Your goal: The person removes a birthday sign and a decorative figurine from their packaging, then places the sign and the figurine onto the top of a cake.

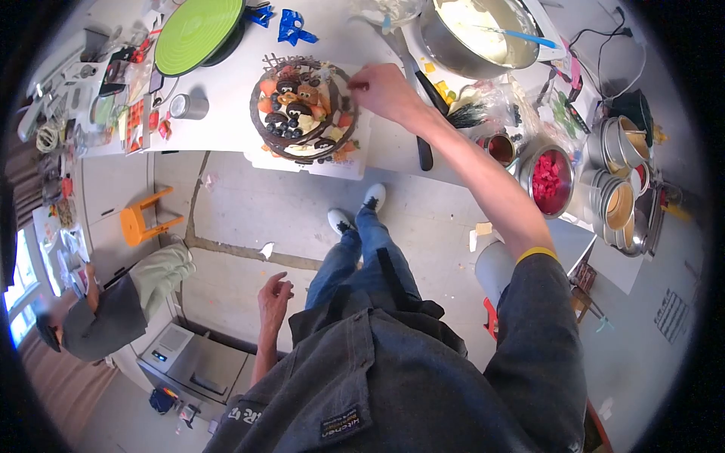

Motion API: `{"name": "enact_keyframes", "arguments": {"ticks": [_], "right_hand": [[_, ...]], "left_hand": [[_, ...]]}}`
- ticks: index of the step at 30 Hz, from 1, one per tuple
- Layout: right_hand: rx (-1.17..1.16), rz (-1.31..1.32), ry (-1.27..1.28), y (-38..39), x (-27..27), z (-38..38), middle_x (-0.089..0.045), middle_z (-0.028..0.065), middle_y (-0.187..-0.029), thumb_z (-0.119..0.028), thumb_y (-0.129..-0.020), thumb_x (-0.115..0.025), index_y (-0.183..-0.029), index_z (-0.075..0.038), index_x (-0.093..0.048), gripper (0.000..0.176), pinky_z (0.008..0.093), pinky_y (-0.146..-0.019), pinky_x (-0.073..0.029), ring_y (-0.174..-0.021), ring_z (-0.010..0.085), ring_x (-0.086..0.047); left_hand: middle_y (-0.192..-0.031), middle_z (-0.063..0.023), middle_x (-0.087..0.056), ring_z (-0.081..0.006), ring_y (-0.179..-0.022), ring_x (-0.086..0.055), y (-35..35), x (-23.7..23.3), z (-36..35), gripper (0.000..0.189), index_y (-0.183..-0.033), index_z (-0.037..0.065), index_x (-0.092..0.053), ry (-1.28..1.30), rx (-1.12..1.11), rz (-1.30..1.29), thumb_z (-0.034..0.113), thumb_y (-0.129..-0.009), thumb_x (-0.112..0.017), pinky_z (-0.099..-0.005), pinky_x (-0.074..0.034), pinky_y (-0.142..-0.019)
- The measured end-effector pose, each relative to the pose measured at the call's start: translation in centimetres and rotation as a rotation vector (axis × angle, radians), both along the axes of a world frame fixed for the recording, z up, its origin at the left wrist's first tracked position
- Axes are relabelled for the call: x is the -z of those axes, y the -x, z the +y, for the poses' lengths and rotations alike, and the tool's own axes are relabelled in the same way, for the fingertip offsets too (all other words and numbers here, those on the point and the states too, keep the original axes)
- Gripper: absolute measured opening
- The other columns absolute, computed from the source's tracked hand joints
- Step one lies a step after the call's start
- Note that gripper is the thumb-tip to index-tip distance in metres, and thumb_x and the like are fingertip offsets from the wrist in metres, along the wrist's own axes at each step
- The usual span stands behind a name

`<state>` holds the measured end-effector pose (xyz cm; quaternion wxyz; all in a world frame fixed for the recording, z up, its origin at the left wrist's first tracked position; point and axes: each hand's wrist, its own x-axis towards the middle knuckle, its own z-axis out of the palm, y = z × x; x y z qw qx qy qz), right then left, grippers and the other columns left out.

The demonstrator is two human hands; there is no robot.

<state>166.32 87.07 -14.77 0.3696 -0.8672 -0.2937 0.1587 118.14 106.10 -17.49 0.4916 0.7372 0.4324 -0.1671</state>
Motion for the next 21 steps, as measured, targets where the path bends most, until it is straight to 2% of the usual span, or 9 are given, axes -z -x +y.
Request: {"name": "enact_keyframes", "arguments": {"ticks": [8,11,14,19,21], "right_hand": [[-0.125,-0.09,0.017,0.5,1.1,-0.3,-0.07,0.0141,-0.092,-0.01,-0.089,-0.064,-0.108,-0.003,-0.077,0.024,0.0358,-0.074,-0.053,-0.079,0.0297,-0.067],[-0.096,-0.024,0.019,0.7,0.7,-0.1,-0.07,0.0173,-0.096,-0.01,-0.084,-0.061,-0.104,-0.006,-0.078,0.027,0.0402,-0.083,-0.053,-0.089,0.0351,-0.068],[-0.01,0.002,-0.044,0.7,0.7,-0.4,-0.07,0.0168,-0.096,-0.011,-0.087,-0.063,-0.106,-0.006,-0.078,0.025,0.0395,-0.081,-0.053,-0.088,0.0345,-0.068],[0.182,-0.11,-0.05,1.9,-1.9,-4.0,-0.072,0.0175,-0.096,-0.015,-0.093,-0.064,-0.111,-0.004,-0.076,0.024,0.0383,-0.077,-0.054,-0.085,0.0344,-0.069],[0.255,-0.054,-0.05,4.3,-2.4,-6.0,-0.073,0.0181,-0.094,-0.016,-0.094,-0.065,-0.114,-0.004,-0.074,0.025,0.0383,-0.074,-0.055,-0.081,0.0352,-0.07]], "left_hand": [[-0.089,-0.0135,-0.074,-0.0179,-0.073,-0.07,-0.1,0.2,-0.1,0.034,-0.125,0.0,-0.067,-0.006,-0.004,0.013,0.014,-0.094,-0.066,-0.0309,-0.057,-0.07],[-0.087,-0.013,-0.073,-0.0179,-0.073,-0.07,-0.1,0.2,-0.1,0.034,-0.125,0.0,-0.068,0.001,-0.012,0.018,0.015,-0.094,-0.066,-0.0315,-0.057,-0.071],[-0.083,-0.0117,-0.071,-0.0179,-0.074,-0.069,0.0,-0.1,-0.1,0.034,-0.125,0.001,-0.068,0.012,-0.031,0.012,0.017,-0.095,-0.065,-0.0324,-0.056,-0.071],[-0.083,-0.0103,-0.071,-0.016,-0.073,-0.068,-0.8,0.2,0.1,0.032,-0.124,0.002,-0.068,0.032,-0.016,-0.015,0.015,-0.095,-0.066,-0.0312,-0.056,-0.069],[-0.086,-0.0132,-0.072,-0.0182,-0.075,-0.071,-2.0,0.1,0.1,0.033,-0.125,0.002,-0.068,0.013,0.067,-0.011,0.015,-0.094,-0.066,-0.0324,-0.057,-0.07]]}}
